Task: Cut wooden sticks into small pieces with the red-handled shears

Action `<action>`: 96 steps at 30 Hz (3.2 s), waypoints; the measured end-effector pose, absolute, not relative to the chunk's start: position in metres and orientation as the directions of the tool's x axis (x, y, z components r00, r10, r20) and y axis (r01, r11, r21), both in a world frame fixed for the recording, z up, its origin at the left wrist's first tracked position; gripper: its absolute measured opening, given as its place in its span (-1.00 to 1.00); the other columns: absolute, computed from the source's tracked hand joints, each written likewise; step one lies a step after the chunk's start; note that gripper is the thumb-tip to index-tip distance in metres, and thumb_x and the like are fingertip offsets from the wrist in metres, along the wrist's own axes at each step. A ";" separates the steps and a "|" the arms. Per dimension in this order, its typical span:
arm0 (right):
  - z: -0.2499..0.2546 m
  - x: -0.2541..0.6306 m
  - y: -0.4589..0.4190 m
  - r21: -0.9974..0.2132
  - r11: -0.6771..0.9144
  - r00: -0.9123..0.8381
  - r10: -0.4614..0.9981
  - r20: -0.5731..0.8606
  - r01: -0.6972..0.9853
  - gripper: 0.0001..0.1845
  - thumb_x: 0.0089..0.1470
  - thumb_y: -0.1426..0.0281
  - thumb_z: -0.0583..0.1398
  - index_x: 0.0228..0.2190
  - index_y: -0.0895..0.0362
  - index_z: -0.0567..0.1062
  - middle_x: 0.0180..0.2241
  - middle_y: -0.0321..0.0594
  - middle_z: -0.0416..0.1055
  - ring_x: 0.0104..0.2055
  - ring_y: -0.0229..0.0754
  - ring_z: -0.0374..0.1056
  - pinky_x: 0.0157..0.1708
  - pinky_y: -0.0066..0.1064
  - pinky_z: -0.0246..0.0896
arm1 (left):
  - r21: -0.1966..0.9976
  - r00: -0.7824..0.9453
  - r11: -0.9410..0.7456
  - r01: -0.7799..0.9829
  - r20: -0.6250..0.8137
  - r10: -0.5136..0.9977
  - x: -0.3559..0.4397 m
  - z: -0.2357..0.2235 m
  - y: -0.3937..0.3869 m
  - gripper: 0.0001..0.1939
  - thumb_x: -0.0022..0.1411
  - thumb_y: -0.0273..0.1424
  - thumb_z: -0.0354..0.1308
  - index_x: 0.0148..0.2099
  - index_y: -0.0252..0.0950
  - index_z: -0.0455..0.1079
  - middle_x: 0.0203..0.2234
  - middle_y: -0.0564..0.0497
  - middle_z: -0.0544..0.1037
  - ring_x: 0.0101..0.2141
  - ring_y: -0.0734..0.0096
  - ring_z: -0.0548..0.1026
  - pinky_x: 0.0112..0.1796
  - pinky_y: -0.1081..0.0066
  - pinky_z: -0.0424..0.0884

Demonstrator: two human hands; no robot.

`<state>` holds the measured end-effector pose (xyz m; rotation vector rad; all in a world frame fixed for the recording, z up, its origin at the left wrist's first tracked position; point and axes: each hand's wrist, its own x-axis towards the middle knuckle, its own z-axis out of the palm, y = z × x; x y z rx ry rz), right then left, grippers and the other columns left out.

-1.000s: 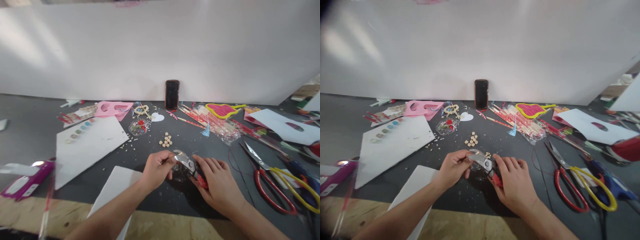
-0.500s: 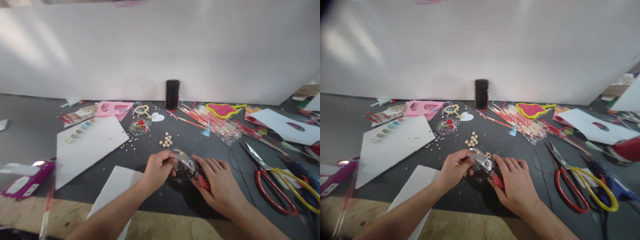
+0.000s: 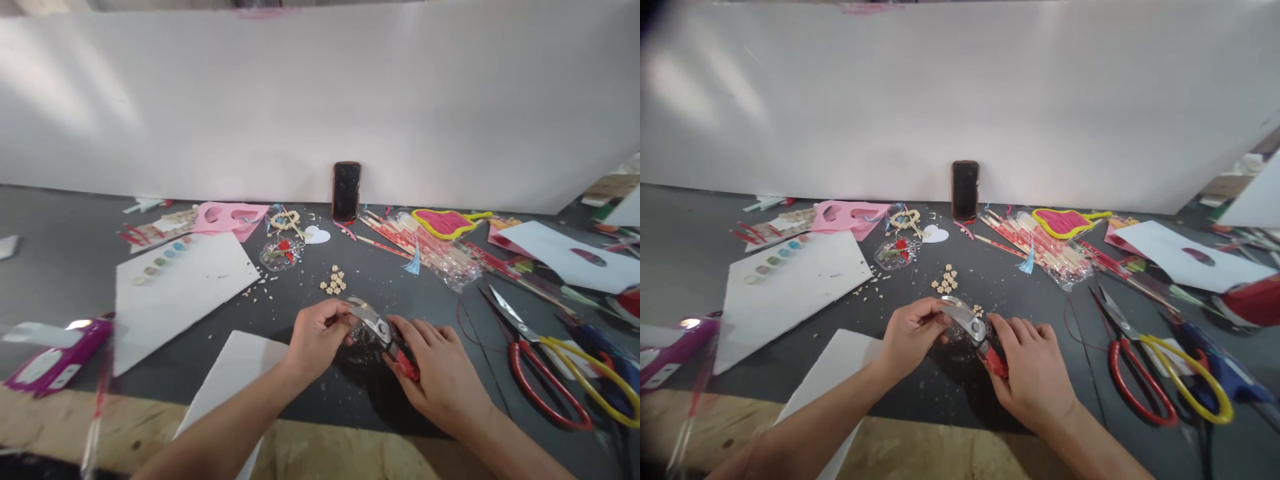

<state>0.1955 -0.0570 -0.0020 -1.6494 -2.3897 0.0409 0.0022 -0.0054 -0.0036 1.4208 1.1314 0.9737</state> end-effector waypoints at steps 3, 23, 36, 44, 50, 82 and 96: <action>-0.003 0.195 -0.057 -0.144 0.369 -0.340 0.921 0.191 0.918 -0.54 0.02 0.31 0.08 -0.01 0.14 0.24 -0.17 -0.06 0.38 -0.18 -0.06 0.27 -0.25 -0.26 -0.03 | 0.980 0.259 -0.063 0.187 0.013 0.966 -0.001 -0.001 -0.005 -0.82 0.13 -0.39 0.05 -0.46 -0.35 0.39 -0.76 0.15 0.28 -0.69 0.61 0.26 -0.60 0.58 0.18; -0.002 0.197 -0.054 -0.178 0.401 -0.368 0.910 0.192 0.899 -0.50 0.00 0.34 0.07 0.02 0.15 0.22 -0.15 -0.05 0.37 -0.15 -0.06 0.25 -0.17 -0.20 -0.03 | 0.993 0.476 0.007 0.114 -0.061 0.877 -0.007 0.004 -0.001 -0.71 0.20 -0.24 -0.03 -0.38 -0.36 0.37 -0.76 0.18 0.27 -0.77 0.66 0.23 -0.65 0.61 0.14; 0.001 0.197 -0.059 -0.189 0.380 -0.347 0.919 0.186 0.905 -0.61 0.03 0.32 0.07 -0.08 0.16 0.29 -0.19 -0.04 0.41 -0.24 -0.08 0.31 -0.26 -0.25 0.01 | 0.981 0.279 -0.086 0.172 0.036 0.960 0.001 -0.007 -0.006 -0.85 0.10 -0.35 0.12 -0.41 -0.34 0.41 -0.65 0.10 0.39 -0.68 0.60 0.30 -0.60 0.58 0.22; 0.008 0.197 -0.058 -0.319 0.398 -0.381 0.917 0.118 0.860 -0.67 0.11 0.28 0.03 -0.10 0.12 0.28 -0.22 -0.08 0.42 -0.25 -0.11 0.32 -0.28 -0.26 0.04 | 0.943 0.272 -0.239 0.232 0.173 0.947 -0.002 -0.008 -0.008 -0.83 0.13 -0.37 0.10 -0.42 -0.34 0.43 -0.43 -0.02 0.54 -0.67 0.63 0.28 -0.61 0.59 0.21; 0.004 0.195 -0.057 -0.273 0.379 -0.346 0.924 0.160 0.884 -0.56 0.09 0.26 0.04 0.00 0.11 0.21 -0.11 -0.04 0.35 -0.12 -0.05 0.25 -0.20 -0.19 0.03 | 0.949 0.305 -0.232 0.214 0.161 0.939 -0.004 -0.007 -0.008 -0.79 0.18 -0.38 0.03 -0.40 -0.36 0.44 -0.61 0.04 0.46 -0.70 0.62 0.32 -0.62 0.60 0.21; 0.008 0.195 -0.059 -0.302 0.369 -0.353 0.930 0.108 0.879 -0.64 0.10 0.25 0.03 -0.06 0.09 0.23 -0.14 -0.10 0.37 -0.15 -0.07 0.26 -0.22 -0.20 0.04 | 0.901 0.336 -0.333 0.278 0.233 0.912 -0.004 -0.011 -0.007 -0.77 0.20 -0.40 0.00 -0.39 -0.36 0.43 -0.66 0.09 0.40 -0.72 0.64 0.28 -0.62 0.61 0.20; -0.001 0.197 -0.061 -0.189 0.390 -0.369 0.919 0.136 0.901 -0.60 0.05 0.29 0.06 -0.06 0.16 0.25 -0.15 -0.04 0.37 -0.19 -0.05 0.27 -0.23 -0.20 0.01 | 0.974 0.460 -0.127 0.189 0.026 0.887 -0.002 -0.010 -0.006 -0.68 0.24 -0.28 -0.08 -0.42 -0.37 0.35 -0.73 0.18 0.21 -0.79 0.68 0.22 -0.70 0.64 0.11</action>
